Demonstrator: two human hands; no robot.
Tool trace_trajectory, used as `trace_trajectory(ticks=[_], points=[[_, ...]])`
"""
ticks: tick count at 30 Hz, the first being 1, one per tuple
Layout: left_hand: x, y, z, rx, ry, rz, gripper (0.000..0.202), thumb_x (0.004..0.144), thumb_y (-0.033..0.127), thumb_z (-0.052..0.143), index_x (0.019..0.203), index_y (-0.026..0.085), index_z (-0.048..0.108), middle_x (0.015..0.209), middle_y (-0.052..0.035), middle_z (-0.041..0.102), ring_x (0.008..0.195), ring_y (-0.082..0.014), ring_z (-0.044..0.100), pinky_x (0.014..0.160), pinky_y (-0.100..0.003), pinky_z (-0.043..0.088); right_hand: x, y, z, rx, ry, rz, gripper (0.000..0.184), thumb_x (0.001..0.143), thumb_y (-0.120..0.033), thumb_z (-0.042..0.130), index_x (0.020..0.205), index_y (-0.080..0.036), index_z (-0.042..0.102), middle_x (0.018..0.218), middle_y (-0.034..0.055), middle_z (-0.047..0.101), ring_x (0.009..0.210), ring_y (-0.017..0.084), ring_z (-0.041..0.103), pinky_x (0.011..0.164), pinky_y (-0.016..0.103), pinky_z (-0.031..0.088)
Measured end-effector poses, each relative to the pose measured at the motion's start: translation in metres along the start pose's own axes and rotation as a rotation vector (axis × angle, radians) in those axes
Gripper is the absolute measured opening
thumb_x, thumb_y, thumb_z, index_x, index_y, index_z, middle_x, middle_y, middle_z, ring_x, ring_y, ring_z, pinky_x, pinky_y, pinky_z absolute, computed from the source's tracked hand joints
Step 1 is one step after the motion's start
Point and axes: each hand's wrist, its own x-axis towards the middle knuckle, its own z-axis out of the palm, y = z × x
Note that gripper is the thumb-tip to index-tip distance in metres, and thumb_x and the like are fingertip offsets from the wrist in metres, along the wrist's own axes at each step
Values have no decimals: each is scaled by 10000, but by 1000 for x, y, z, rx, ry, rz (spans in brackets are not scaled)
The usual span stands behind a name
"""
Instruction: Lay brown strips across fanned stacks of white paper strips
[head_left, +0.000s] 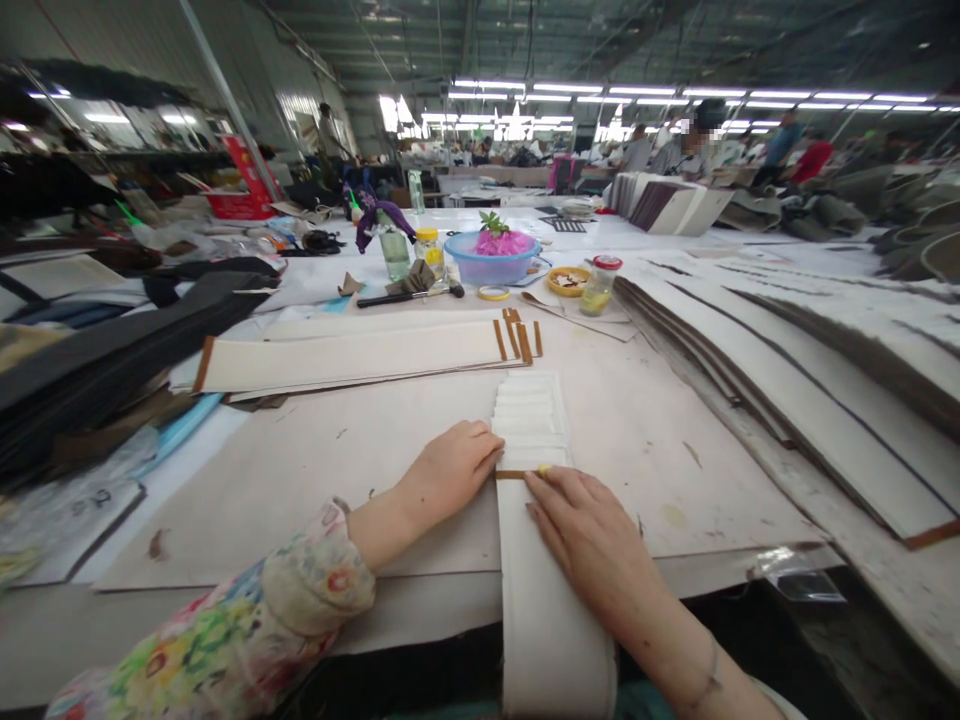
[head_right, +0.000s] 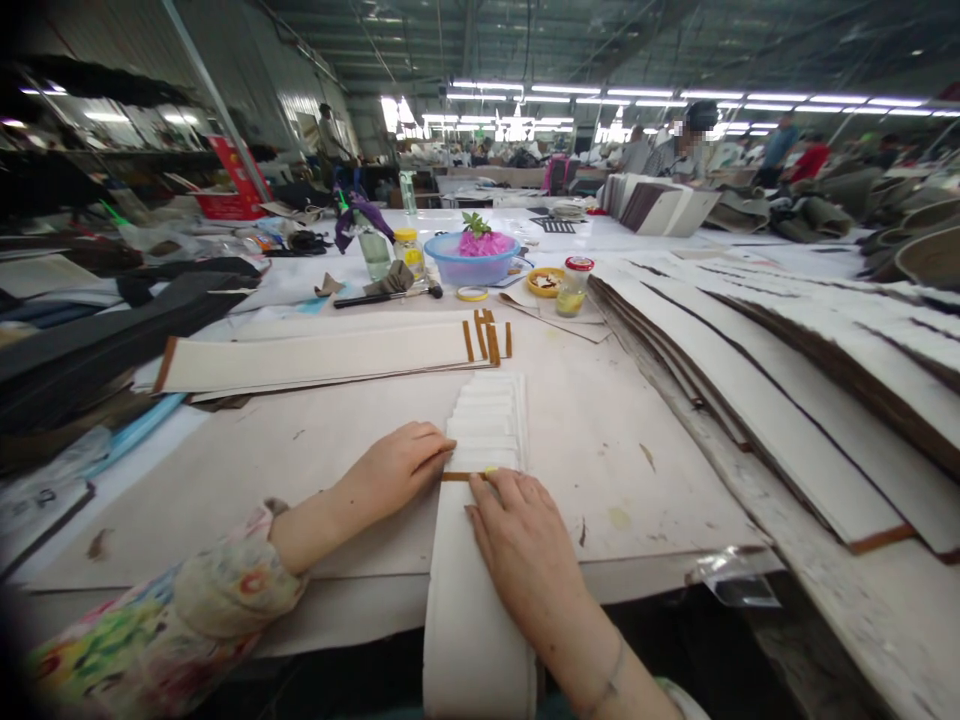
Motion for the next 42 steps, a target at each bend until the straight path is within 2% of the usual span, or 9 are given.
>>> trace_trajectory(ticks=[5, 12, 16, 19, 23, 26, 30, 38, 42], points=[[2, 3, -4, 24, -6, -7, 170, 863, 211, 404, 820, 155, 559, 842, -36, 560, 831, -159, 497, 758, -281, 409, 0, 0, 0, 23, 26, -2, 277, 883, -243, 379, 1090, -166, 546, 1018, 111, 582, 957, 224, 534, 833, 398, 443], [20, 9, -11, -308, -106, -201, 125, 791, 206, 421, 727, 161, 518, 667, 23, 530, 621, -114, 475, 569, -224, 375, -1, 1, 1, 53, 31, -16, 282, 865, -207, 410, 1096, -127, 551, 1032, 116, 589, 962, 238, 530, 856, 411, 434], [30, 14, -15, -541, -173, -298, 248, 838, 308, 340, 845, 156, 536, 724, 16, 537, 678, -119, 488, 616, -227, 399, -4, 2, 3, 59, 88, -18, 275, 871, -194, 394, 1071, -117, 566, 1040, 115, 603, 962, 234, 539, 858, 410, 437], [41, 18, -18, -560, -239, -295, 307, 844, 361, 341, 948, 154, 543, 812, -1, 567, 745, -127, 498, 671, -236, 402, -5, 2, 5, 66, 112, -11, 279, 883, -195, 361, 1050, -134, 576, 1037, 113, 611, 966, 223, 545, 848, 404, 446], [55, 23, -18, -573, -454, -236, 330, 783, 234, 432, 1095, 135, 474, 727, 13, 588, 624, -108, 499, 602, -221, 403, -4, 1, 3, 79, 91, -2, 273, 872, -184, 390, 1075, -137, 566, 1047, 104, 607, 971, 217, 543, 868, 399, 438], [64, 24, -13, -623, -527, -168, 422, 734, 135, 437, 1155, 119, 430, 825, -16, 624, 691, -110, 547, 654, -221, 431, -3, 1, 1, 74, 92, -9, 263, 861, -177, 411, 1068, -143, 570, 1047, 96, 608, 976, 213, 540, 874, 393, 436], [69, 23, -2, -531, -488, -90, 477, 667, 93, 480, 1142, 132, 469, 1035, -61, 603, 875, -142, 566, 785, -251, 437, -1, 0, 0, 91, 80, 9, 247, 854, -166, 420, 1041, -161, 583, 1030, 79, 614, 968, 206, 541, 875, 386, 432], [67, 30, 1, -232, -347, 18, 278, 670, 98, 473, 909, 157, 600, 875, -25, 632, 782, -153, 564, 705, -246, 449, -3, -1, -3, 128, 83, 44, 214, 855, -154, 415, 971, -176, 593, 944, 57, 625, 910, 187, 552, 868, 377, 418], [60, 34, 2, -160, -278, 89, 227, 716, 96, 459, 885, 163, 595, 903, -33, 609, 850, -160, 545, 774, -269, 436, -4, 0, -2, 106, 96, 49, 170, 849, -157, 430, 874, -189, 596, 899, 50, 629, 894, 176, 561, 865, 362, 417]])
